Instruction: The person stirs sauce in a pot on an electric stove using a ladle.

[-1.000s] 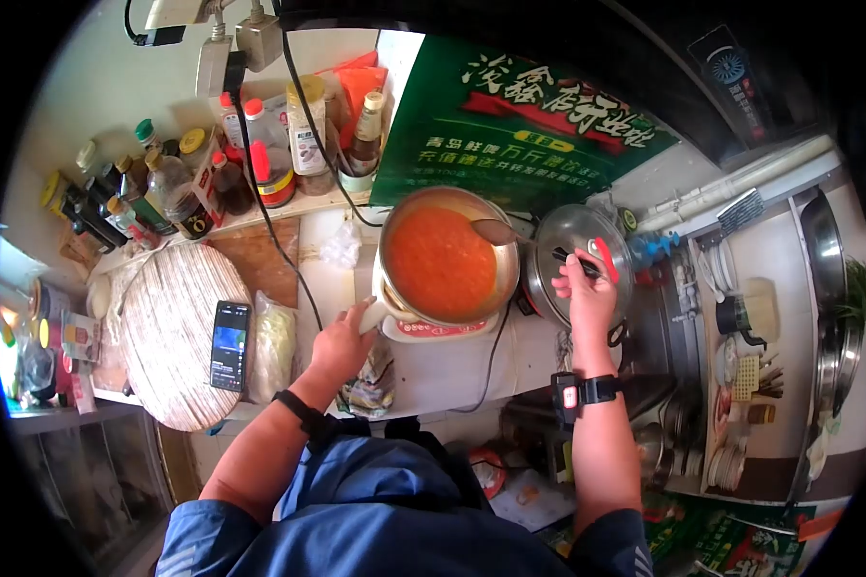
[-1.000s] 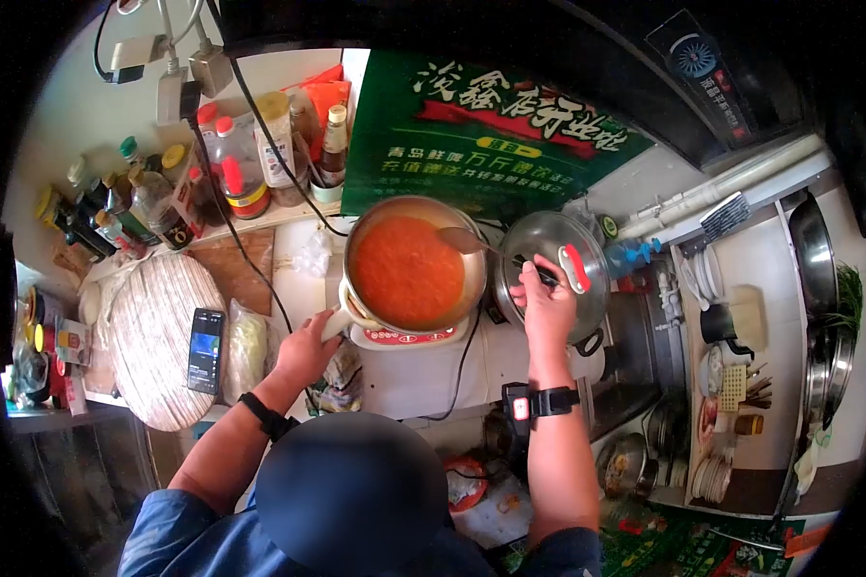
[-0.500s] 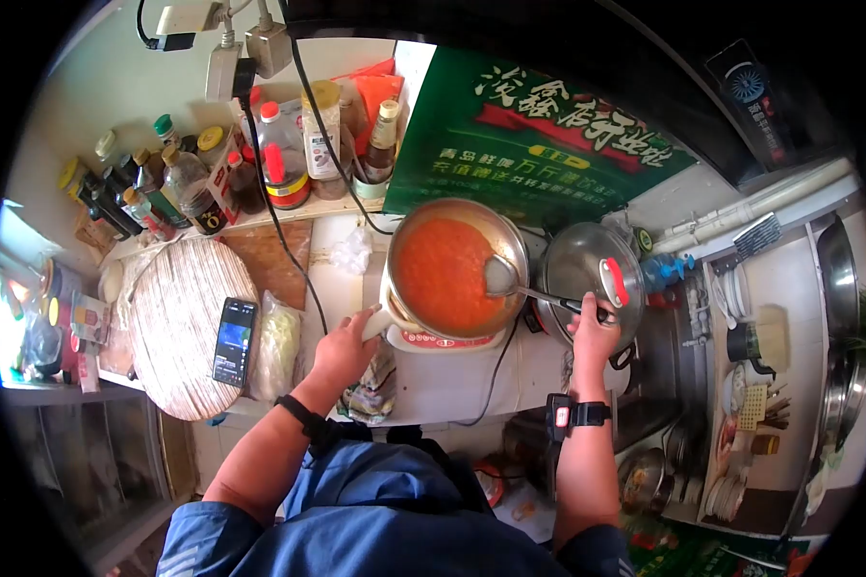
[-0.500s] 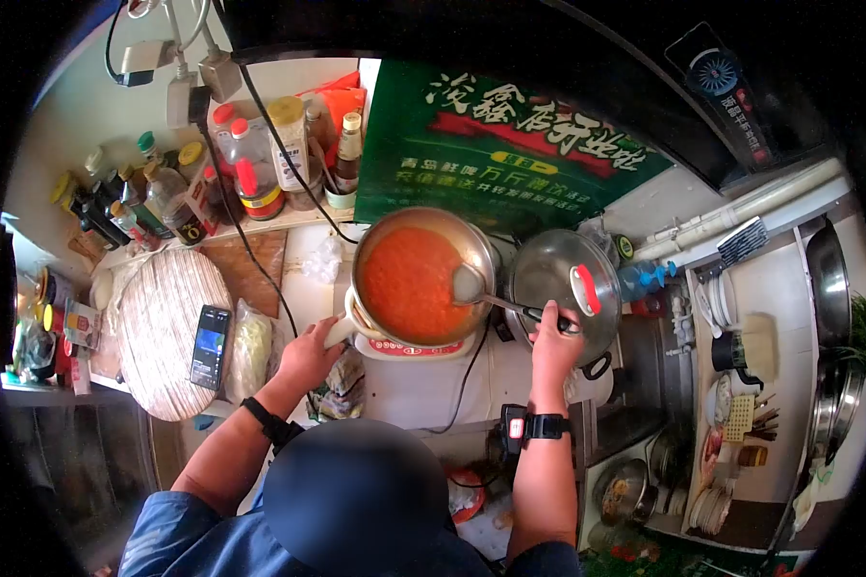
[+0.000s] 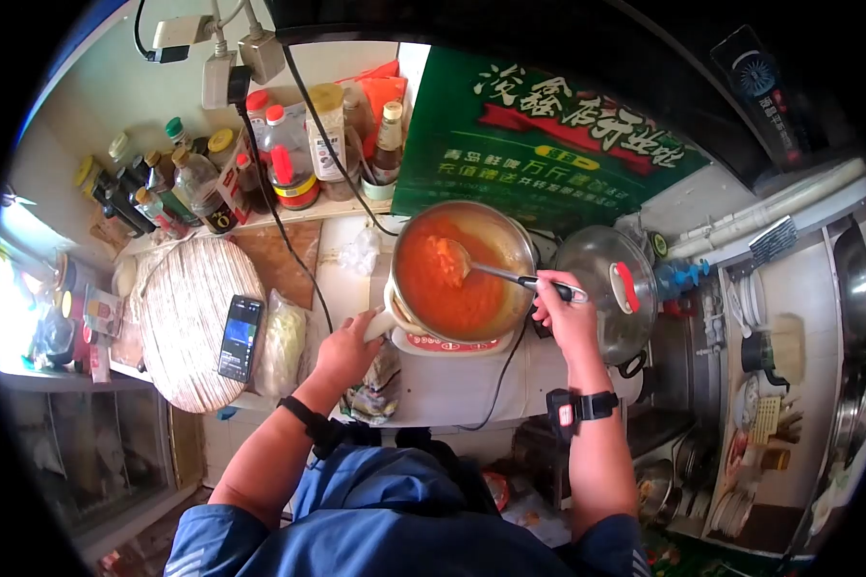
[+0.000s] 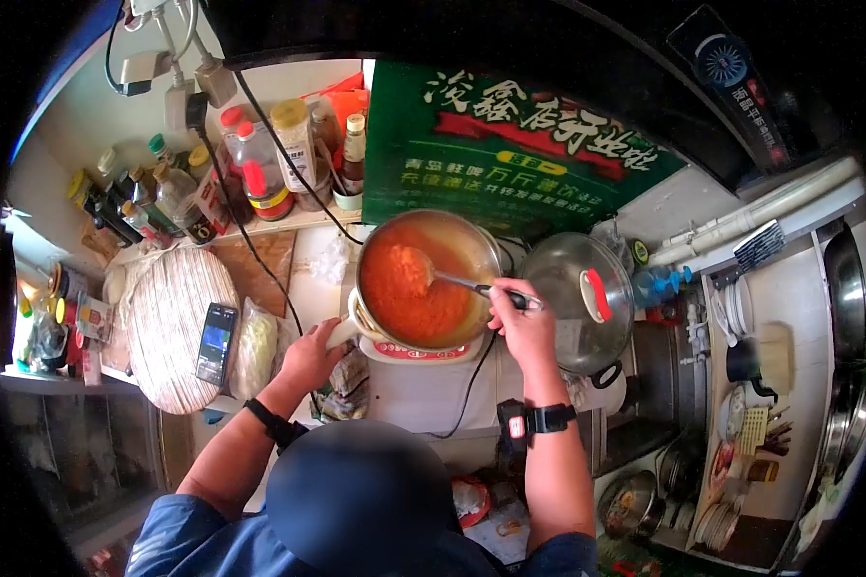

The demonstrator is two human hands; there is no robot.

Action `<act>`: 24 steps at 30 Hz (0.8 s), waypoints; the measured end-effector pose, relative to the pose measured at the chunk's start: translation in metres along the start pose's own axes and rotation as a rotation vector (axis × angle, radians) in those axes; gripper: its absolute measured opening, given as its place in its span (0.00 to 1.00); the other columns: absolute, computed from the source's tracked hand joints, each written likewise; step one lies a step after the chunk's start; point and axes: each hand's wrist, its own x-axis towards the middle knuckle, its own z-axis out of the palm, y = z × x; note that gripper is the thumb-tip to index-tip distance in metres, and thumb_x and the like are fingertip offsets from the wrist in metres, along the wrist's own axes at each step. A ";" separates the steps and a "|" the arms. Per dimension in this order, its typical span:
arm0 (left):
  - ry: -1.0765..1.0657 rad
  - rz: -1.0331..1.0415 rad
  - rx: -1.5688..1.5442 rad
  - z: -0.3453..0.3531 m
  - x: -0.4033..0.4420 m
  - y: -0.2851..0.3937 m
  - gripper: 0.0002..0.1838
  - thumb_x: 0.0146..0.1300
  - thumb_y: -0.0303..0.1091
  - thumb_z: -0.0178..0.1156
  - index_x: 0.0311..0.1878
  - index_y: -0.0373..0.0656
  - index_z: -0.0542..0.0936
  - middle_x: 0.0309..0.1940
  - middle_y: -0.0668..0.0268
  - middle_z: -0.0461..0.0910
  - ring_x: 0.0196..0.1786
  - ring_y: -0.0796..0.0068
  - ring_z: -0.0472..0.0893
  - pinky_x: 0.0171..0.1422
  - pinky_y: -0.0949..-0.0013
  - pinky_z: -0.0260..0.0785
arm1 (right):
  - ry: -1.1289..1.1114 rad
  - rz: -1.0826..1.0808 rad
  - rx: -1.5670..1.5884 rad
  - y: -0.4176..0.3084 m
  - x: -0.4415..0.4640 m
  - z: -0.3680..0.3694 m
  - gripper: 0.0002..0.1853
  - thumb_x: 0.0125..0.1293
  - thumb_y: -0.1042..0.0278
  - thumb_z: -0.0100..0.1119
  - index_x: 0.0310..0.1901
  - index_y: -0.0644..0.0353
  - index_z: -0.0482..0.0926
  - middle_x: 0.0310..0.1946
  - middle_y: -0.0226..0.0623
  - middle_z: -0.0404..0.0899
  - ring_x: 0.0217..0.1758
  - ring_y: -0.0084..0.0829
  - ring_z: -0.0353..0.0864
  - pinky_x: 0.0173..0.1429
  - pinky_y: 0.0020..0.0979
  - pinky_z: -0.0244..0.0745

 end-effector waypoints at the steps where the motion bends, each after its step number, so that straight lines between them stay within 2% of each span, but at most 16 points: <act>1: 0.004 0.007 0.004 0.000 0.000 0.000 0.32 0.72 0.45 0.65 0.77 0.54 0.70 0.57 0.49 0.83 0.55 0.42 0.86 0.59 0.45 0.79 | -0.051 -0.050 -0.031 -0.007 -0.009 0.000 0.14 0.75 0.61 0.71 0.57 0.55 0.86 0.32 0.29 0.86 0.28 0.18 0.83 0.32 0.23 0.76; 3: 0.012 0.023 0.009 0.002 0.001 -0.002 0.32 0.72 0.45 0.65 0.77 0.53 0.69 0.57 0.49 0.83 0.55 0.42 0.85 0.59 0.45 0.79 | -0.139 -0.133 -0.038 -0.018 -0.030 0.003 0.12 0.73 0.68 0.72 0.56 0.56 0.88 0.33 0.25 0.86 0.32 0.16 0.83 0.36 0.23 0.78; 4: 0.007 0.024 0.005 0.001 0.001 -0.003 0.32 0.72 0.45 0.65 0.77 0.53 0.69 0.57 0.49 0.83 0.55 0.42 0.85 0.59 0.45 0.79 | -0.153 -0.193 -0.162 -0.020 -0.038 0.002 0.12 0.72 0.69 0.73 0.54 0.58 0.88 0.36 0.28 0.88 0.36 0.18 0.85 0.40 0.27 0.79; 6: -0.003 0.024 -0.004 0.001 0.001 -0.004 0.32 0.72 0.45 0.65 0.77 0.53 0.69 0.58 0.49 0.83 0.56 0.42 0.85 0.60 0.45 0.79 | -0.154 -0.457 -0.304 -0.033 -0.060 0.003 0.12 0.69 0.71 0.74 0.52 0.59 0.88 0.38 0.34 0.88 0.39 0.24 0.86 0.43 0.30 0.80; 7: -0.006 0.029 -0.006 0.000 0.002 -0.005 0.32 0.72 0.45 0.65 0.77 0.53 0.69 0.58 0.49 0.83 0.56 0.42 0.85 0.60 0.45 0.79 | -0.159 -0.514 -0.378 -0.038 -0.070 0.000 0.13 0.66 0.73 0.74 0.51 0.58 0.88 0.38 0.39 0.86 0.37 0.33 0.86 0.43 0.33 0.79; 10: -0.007 0.048 -0.015 0.002 0.003 -0.009 0.33 0.73 0.45 0.65 0.78 0.52 0.69 0.59 0.49 0.83 0.56 0.42 0.85 0.60 0.45 0.79 | -0.184 -0.522 -0.464 -0.053 -0.099 -0.012 0.13 0.64 0.74 0.75 0.50 0.57 0.89 0.35 0.39 0.83 0.35 0.37 0.85 0.41 0.34 0.79; 14: -0.007 0.082 -0.028 0.004 0.003 -0.014 0.32 0.73 0.45 0.64 0.78 0.53 0.69 0.59 0.49 0.83 0.56 0.42 0.85 0.59 0.45 0.80 | -0.225 -0.521 -0.547 -0.062 -0.124 -0.020 0.13 0.63 0.75 0.75 0.49 0.55 0.89 0.34 0.37 0.81 0.33 0.36 0.83 0.39 0.35 0.78; 18: -0.041 0.056 -0.019 0.000 0.005 -0.012 0.32 0.73 0.46 0.64 0.78 0.54 0.69 0.60 0.49 0.83 0.56 0.42 0.85 0.60 0.45 0.80 | -0.192 -0.446 -0.486 -0.035 -0.124 0.004 0.14 0.64 0.75 0.73 0.51 0.55 0.89 0.34 0.35 0.79 0.30 0.30 0.77 0.35 0.31 0.73; 19: -0.045 0.056 -0.018 0.000 0.005 -0.012 0.33 0.74 0.46 0.63 0.78 0.54 0.68 0.60 0.49 0.83 0.56 0.42 0.85 0.60 0.45 0.80 | -0.132 -0.518 -0.454 -0.030 -0.117 0.013 0.14 0.65 0.76 0.73 0.52 0.56 0.88 0.34 0.35 0.78 0.28 0.28 0.75 0.34 0.30 0.72; 23: -0.055 0.061 -0.032 -0.002 0.005 -0.012 0.33 0.74 0.45 0.63 0.79 0.55 0.68 0.61 0.49 0.82 0.57 0.42 0.85 0.60 0.45 0.80 | -0.051 -0.490 -0.444 -0.049 -0.119 0.020 0.14 0.64 0.77 0.73 0.52 0.57 0.88 0.34 0.36 0.79 0.30 0.30 0.78 0.35 0.31 0.72; 24: -0.058 0.063 -0.040 -0.002 0.004 -0.013 0.33 0.73 0.45 0.63 0.79 0.55 0.68 0.61 0.49 0.82 0.58 0.42 0.85 0.60 0.45 0.80 | -0.055 -0.499 -0.484 -0.058 -0.123 0.017 0.14 0.64 0.76 0.73 0.51 0.57 0.88 0.35 0.38 0.81 0.33 0.34 0.82 0.37 0.33 0.75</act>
